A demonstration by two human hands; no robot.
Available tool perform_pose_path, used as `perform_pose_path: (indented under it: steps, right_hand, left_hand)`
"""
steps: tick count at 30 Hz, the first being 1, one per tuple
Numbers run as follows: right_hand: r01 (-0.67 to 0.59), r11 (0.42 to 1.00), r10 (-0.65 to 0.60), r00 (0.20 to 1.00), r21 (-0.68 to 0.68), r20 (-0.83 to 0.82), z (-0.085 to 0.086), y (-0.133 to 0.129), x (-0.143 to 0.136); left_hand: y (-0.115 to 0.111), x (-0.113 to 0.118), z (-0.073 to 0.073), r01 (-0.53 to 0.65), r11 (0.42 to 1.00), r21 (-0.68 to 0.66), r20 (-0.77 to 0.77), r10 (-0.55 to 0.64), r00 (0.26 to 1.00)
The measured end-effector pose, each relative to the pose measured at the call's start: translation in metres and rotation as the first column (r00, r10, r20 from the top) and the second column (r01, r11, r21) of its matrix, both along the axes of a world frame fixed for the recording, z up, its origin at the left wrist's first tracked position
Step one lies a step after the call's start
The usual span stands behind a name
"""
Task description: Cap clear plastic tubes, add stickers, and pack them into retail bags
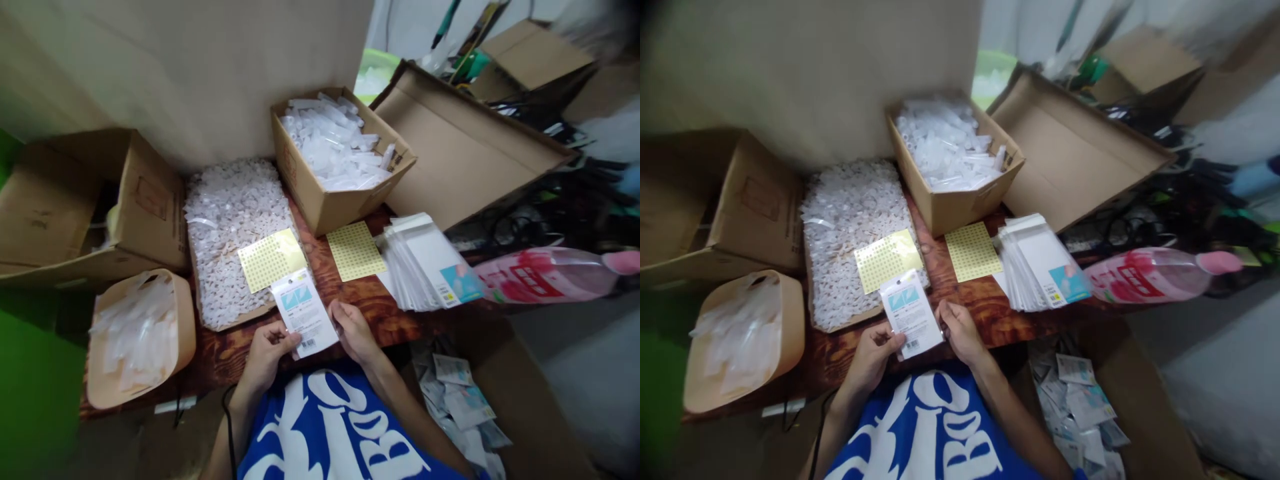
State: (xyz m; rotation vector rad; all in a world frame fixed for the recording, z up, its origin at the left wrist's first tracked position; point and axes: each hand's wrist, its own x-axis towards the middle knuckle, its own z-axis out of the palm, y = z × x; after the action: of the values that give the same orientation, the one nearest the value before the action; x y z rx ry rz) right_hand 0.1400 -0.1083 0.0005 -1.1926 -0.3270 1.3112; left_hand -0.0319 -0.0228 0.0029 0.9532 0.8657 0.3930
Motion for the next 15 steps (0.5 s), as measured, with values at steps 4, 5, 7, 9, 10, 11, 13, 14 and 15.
perform_pose_path:
  steps: [4, 5, 7, 9, 10, 11, 13, 14, 15]
  right_hand:
    - [-0.047, 0.997, 0.037, 0.987, 0.060, 0.157, 0.018, -0.007, 0.015]
    - [-0.083, 0.995, 0.070, 0.979, 0.062, 0.194, 0.024, -0.008, 0.019]
    - [-0.116, 0.992, 0.102, 0.968, 0.048, 0.230, 0.037, -0.011, 0.024]
    - [-0.109, 0.994, 0.106, 0.974, 0.005, 0.199, 0.048, -0.015, 0.030]
    - [-0.086, 0.996, 0.088, 0.981, -0.023, 0.172, 0.053, -0.020, 0.034]
    - [-0.065, 0.996, 0.073, 0.985, -0.054, 0.159, 0.057, -0.028, 0.038]
    - [-0.030, 0.992, 0.053, 0.979, -0.119, 0.197, 0.067, -0.057, 0.050]
    - [-0.009, 0.988, 0.047, 0.969, -0.153, 0.244, 0.074, -0.077, 0.058]
    - [0.028, 0.977, 0.039, 0.951, -0.211, 0.306, 0.080, -0.102, 0.066]
  left_hand:
    - [0.001, 0.015, 0.006, 0.129, 0.984, 0.127, -0.119, -0.114, 0.986]
    - [0.002, 0.020, 0.008, 0.170, 0.972, 0.165, -0.140, -0.148, 0.979]
    - [0.003, 0.030, 0.013, 0.222, 0.949, 0.223, -0.151, -0.192, 0.970]
    - [0.002, 0.041, 0.016, 0.240, 0.937, 0.254, -0.126, -0.214, 0.969]
    - [0.001, 0.046, 0.018, 0.254, 0.934, 0.252, -0.101, -0.236, 0.966]
    - [-0.001, 0.052, 0.018, 0.271, 0.934, 0.234, -0.067, -0.262, 0.963]
    - [-0.007, 0.062, 0.018, 0.318, 0.933, 0.166, 0.009, -0.324, 0.946]
    - [-0.011, 0.068, 0.017, 0.343, 0.930, 0.132, 0.039, -0.351, 0.936]
    - [-0.015, 0.072, 0.016, 0.366, 0.924, 0.108, 0.059, -0.373, 0.926]
